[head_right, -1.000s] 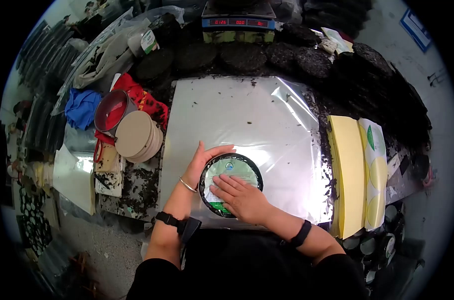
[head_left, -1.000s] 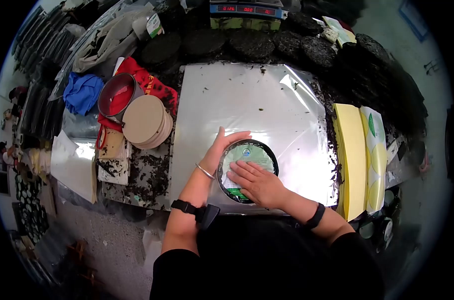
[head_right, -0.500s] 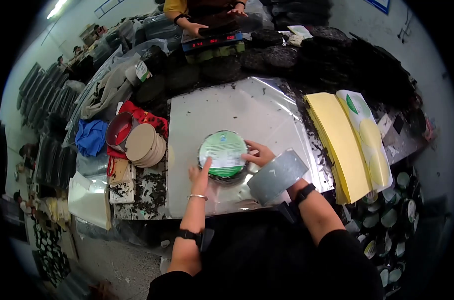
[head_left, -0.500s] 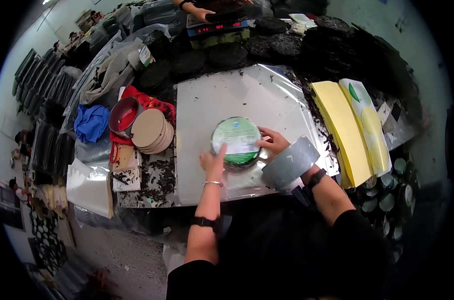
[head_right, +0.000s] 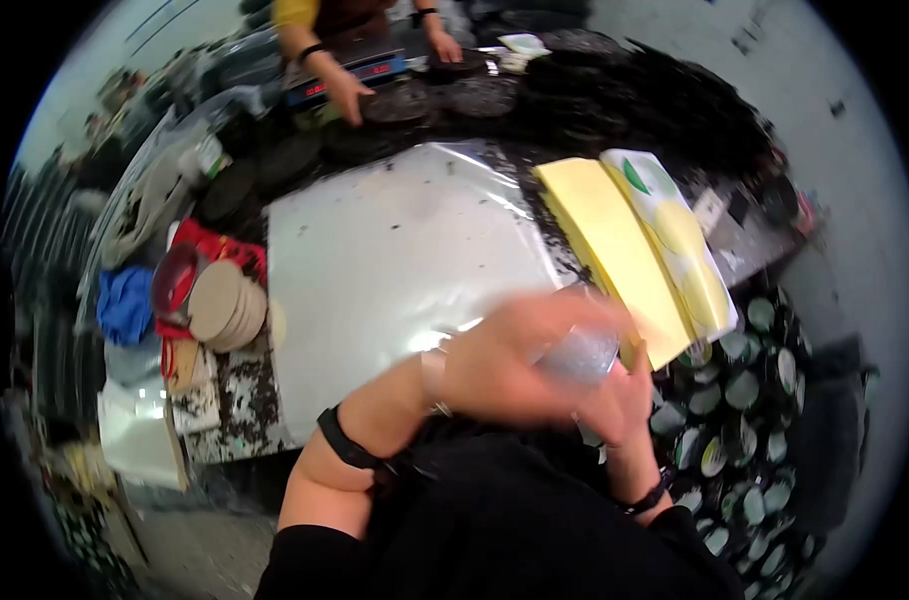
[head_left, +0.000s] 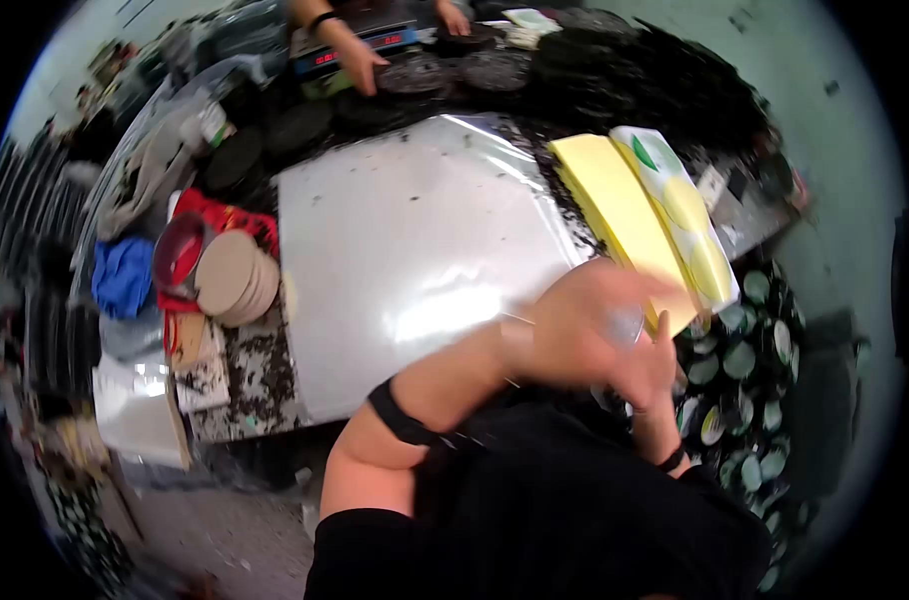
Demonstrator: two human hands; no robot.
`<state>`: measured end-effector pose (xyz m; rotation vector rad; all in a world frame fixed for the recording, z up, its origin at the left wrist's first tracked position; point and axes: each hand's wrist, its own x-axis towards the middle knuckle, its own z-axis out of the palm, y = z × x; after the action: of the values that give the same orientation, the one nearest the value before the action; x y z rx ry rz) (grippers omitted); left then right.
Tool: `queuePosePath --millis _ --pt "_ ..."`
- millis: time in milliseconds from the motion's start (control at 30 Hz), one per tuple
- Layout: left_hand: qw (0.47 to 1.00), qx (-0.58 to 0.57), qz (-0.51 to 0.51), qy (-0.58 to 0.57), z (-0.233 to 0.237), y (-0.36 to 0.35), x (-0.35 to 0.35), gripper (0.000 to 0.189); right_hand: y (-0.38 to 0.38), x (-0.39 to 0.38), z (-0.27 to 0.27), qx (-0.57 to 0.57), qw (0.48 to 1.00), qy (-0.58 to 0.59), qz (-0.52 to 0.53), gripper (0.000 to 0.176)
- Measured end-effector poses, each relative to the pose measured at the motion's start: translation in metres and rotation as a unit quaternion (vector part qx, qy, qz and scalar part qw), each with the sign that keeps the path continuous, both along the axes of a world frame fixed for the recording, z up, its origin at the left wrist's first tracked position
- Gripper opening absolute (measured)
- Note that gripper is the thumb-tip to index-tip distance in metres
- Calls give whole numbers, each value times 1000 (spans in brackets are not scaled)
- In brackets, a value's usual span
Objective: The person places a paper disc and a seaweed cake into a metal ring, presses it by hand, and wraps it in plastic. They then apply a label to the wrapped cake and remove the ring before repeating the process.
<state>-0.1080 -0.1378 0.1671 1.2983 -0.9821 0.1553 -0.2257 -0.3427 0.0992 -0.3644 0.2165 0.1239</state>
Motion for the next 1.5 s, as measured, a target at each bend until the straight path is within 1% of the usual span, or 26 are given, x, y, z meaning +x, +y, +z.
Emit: queuePosePath --millis 33,67,100,167,233,300,400,500,567,733,800,833,867,900,933,1000,1067,1167,1200,1233,1300,1333,1367,1400,1467,1500 --pt "995 61 70 39 -27 6 18 29 -25 -11 5 -32 998 52 -21 77" --pt "979 144 135 50 -55 -4 22 30 -55 -24 -6 2 1000 -11 -15 73" --pt "952 232 190 60 -84 -14 25 33 -78 -35 -13 5 999 -5 -44 57" --pt "863 372 331 88 -148 -36 20 43 -98 -44 0 -227 957 116 -141 46" --pt "833 435 339 40 -185 -89 2 46 -85 -28 20 -362 908 74 -199 36" --pt "851 425 301 61 -221 -93 7 44 -80 -6 9 -425 862 43 -274 31" --pt "894 394 170 126 -264 -66 25 40 -52 31 20 -528 812 -31 -246 27" --pt "906 322 253 109 -235 -50 23 42 -6 86 24 -652 744 -67 -129 24" --pt "856 421 299 14 -206 -75 16 47 18 123 12 -688 720 -76 -42 26" --pt "919 335 195 75 -244 -69 32 32 26 166 29 -580 806 -100 -59 25" --pt "928 154 198 276 -237 -41 32 11 11 172 25 -741 659 -123 -38 21" --pt "842 67 279 456 -253 -16 34 9 9 175 22 -815 558 -153 -18 19" --pt "740 -87 180 642 -208 39 56 13 12 175 15 -889 431 -129 89 18" --pt "744 -283 -107 596 -228 108 79 20 30 178 10 -856 442 -245 110 24" --pt "701 -302 36 646 -182 142 100 28 51 174 -7 -855 390 -289 180 30" --pt "737 -354 -106 566 -84 166 125 26 107 179 -24 -797 296 -368 376 39" --pt "824 -129 -71 547 -16 120 124 19 153 173 -81 -788 464 -344 214 37" --pt "816 28 -156 556 -37 56 94 14 168 128 -111 -775 414 -389 276 42" --pt "823 -62 -202 528 -89 29 74 15 161 106 -107 -750 393 -420 325 44" --pt "820 -49 -185 540 -135 12 57 16 151 89 -100 -709 381 -451 386 46" --pt "874 202 -72 437 -205 6 39 14 130 91 -75 -564 386 -476 553 41" --pt "915 206 -31 345 -215 12 32 12 121 102 -57 -482 385 -459 639 34" --pt "946 206 6 252 -222 14 23 10 109 112 -53 -510 450 -517 520 25" --pt "966 199 44 158 -225 13 13 10 101 125 -31 -539 559 -471 419 15" --pt "941 208 250 96 -193 51 -22 15 83 128 -41 -632 691 -306 172 17" --pt "899 242 365 6 -180 80 -30 25 84 129 -54 -737 592 -326 0 29"
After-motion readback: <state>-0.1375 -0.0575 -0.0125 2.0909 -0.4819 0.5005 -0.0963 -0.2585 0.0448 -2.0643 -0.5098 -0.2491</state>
